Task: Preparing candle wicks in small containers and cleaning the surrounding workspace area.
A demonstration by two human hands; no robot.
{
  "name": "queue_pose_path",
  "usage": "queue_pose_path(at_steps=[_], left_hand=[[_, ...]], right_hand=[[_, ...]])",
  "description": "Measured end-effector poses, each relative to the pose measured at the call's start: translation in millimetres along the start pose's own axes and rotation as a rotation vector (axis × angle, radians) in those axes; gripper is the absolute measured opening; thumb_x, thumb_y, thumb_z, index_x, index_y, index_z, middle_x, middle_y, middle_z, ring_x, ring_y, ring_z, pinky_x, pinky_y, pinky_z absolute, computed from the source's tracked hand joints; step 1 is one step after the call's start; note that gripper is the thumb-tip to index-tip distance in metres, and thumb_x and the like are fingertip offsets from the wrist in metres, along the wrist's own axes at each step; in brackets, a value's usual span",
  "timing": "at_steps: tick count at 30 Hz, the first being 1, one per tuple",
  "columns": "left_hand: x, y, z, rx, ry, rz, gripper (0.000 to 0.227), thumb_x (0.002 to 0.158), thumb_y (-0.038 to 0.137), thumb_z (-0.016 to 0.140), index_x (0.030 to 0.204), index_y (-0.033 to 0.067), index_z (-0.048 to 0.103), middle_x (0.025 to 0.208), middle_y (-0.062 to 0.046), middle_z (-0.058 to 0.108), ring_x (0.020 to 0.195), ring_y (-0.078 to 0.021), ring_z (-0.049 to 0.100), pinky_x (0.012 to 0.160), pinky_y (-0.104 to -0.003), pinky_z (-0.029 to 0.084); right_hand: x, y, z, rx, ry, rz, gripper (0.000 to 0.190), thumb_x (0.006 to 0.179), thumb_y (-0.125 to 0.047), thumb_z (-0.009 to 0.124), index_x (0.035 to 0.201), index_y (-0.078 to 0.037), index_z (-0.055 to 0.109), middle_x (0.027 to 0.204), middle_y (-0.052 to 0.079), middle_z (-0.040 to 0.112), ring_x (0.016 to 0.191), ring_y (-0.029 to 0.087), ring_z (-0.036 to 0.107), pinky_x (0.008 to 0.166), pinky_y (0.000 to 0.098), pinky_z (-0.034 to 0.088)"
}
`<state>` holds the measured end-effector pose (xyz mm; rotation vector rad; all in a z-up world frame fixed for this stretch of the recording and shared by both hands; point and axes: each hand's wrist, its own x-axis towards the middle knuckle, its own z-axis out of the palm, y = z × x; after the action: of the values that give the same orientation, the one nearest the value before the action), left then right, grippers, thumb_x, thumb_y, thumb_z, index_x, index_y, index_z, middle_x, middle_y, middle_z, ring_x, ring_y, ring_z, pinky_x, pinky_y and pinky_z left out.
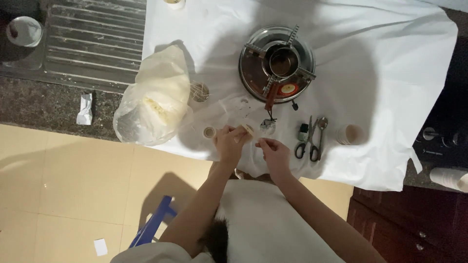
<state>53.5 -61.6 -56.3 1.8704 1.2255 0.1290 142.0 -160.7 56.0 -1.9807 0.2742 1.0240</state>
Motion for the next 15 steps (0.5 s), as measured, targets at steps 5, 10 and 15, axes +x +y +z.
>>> queue_pose_path(at_steps=[5, 10, 15], left_hand=[[1.0, -13.2, 8.7, 0.025, 0.069, 0.095, 0.012, 0.086, 0.028, 0.079, 0.098, 0.0268, 0.083, 0.093, 0.007, 0.061, 0.092, -0.0166, 0.06, 0.097, -0.04, 0.03], [5.8, -18.4, 13.5, 0.018, 0.07, 0.064, 0.019, 0.085, 0.022, 0.072, 0.099, 0.0279, 0.084, 0.089, 0.005, 0.059, 0.091, -0.0198, 0.054, 0.093, -0.042, 0.029], [7.2, -17.0, 11.8, 0.043, 0.068, 0.086, 0.03, 0.088, 0.013, 0.067, 0.102, 0.0319, 0.085, 0.088, 0.004, 0.057, 0.092, -0.0233, 0.053, 0.091, -0.043, 0.03]], right_hand=[[1.3, 3.1, 3.6, -0.065, 0.0, -0.068, 0.023, 0.097, -0.025, 0.069, 0.107, -0.008, 0.079, 0.09, 0.002, 0.08, 0.063, 0.011, 0.047, 0.063, 0.0275, 0.048], [7.4, 7.5, 2.6, -0.108, 0.03, -0.071, 0.023, 0.096, -0.028, 0.07, 0.106, -0.01, 0.079, 0.089, 0.001, 0.08, 0.066, 0.009, 0.056, 0.059, 0.0258, 0.047], [8.0, 7.5, -0.2, -0.174, 0.046, -0.145, 0.023, 0.093, -0.028, 0.072, 0.104, -0.009, 0.08, 0.088, 0.002, 0.081, 0.078, 0.009, 0.068, 0.072, 0.0245, 0.053]])
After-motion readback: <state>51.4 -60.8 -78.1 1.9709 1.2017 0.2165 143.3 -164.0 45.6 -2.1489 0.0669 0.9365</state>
